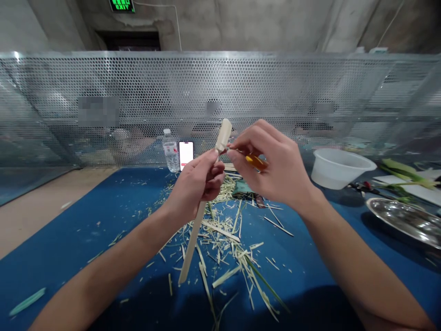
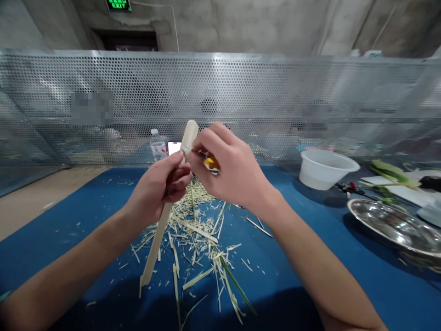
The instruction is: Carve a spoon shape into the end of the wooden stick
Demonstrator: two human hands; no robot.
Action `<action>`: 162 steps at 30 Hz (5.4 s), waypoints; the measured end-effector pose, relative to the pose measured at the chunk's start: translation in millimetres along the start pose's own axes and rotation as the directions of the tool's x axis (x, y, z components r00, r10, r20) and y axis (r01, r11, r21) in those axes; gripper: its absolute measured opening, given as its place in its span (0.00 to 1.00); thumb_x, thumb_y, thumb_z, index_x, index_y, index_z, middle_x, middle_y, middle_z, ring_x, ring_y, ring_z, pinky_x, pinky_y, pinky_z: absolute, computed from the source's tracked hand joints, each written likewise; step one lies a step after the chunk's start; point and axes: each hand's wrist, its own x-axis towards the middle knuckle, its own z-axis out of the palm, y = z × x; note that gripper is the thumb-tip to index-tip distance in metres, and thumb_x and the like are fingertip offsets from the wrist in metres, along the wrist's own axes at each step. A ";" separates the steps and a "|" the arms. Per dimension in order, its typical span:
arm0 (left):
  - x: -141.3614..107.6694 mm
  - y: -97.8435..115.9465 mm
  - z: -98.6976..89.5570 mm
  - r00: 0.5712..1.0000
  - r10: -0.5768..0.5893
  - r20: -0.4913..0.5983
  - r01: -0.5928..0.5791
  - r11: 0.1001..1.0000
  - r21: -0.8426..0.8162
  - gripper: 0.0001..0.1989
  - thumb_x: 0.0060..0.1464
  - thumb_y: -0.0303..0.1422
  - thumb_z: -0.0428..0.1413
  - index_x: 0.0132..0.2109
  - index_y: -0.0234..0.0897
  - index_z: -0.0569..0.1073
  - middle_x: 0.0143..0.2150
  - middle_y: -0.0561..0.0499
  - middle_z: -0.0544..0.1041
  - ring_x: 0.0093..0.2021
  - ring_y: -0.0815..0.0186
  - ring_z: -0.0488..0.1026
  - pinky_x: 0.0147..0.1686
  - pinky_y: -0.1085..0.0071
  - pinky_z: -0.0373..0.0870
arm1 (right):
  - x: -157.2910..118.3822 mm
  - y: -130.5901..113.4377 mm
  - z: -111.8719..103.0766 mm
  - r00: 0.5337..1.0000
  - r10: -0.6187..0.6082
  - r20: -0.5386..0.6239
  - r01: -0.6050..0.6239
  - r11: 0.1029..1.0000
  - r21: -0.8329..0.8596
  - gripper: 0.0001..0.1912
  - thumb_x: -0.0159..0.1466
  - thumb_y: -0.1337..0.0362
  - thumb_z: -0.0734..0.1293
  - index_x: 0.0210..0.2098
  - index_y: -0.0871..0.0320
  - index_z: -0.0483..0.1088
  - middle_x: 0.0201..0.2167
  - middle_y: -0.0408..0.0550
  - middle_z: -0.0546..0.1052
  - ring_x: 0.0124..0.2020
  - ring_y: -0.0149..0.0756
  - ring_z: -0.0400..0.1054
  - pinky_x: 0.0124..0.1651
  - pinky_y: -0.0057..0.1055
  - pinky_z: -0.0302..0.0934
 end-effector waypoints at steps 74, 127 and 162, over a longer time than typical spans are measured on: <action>-5.1 25.2 -10.0 0.977 -0.184 0.104 0.167 0.974 0.154 0.22 0.66 0.44 0.46 0.26 0.39 0.53 0.20 0.59 0.50 0.17 0.78 0.42 0.14 0.78 0.39 | -8.5 25.5 19.5 0.893 -0.411 -0.183 0.347 0.888 -0.301 0.13 0.61 0.66 0.72 0.45 0.48 0.73 0.36 0.48 0.74 0.35 0.37 0.70 0.36 0.38 0.69; -11.8 14.1 -3.1 0.994 0.068 0.086 -0.097 0.911 0.401 0.15 0.65 0.42 0.50 0.33 0.39 0.68 0.19 0.59 0.57 0.17 0.74 0.50 0.18 0.75 0.49 | -6.4 11.7 24.6 0.983 -0.171 -0.061 0.165 0.982 -0.089 0.06 0.69 0.69 0.62 0.44 0.53 0.66 0.34 0.46 0.71 0.35 0.33 0.67 0.38 0.34 0.65; -9.5 5.3 1.4 0.987 0.144 0.067 -0.158 0.915 0.371 0.14 0.65 0.41 0.51 0.51 0.39 0.73 0.22 0.60 0.51 0.20 0.72 0.47 0.19 0.74 0.48 | 0.1 -0.1 17.9 0.957 0.289 0.006 -0.283 0.932 0.226 0.11 0.63 0.58 0.70 0.30 0.55 0.65 0.22 0.36 0.65 0.23 0.24 0.56 0.25 0.26 0.54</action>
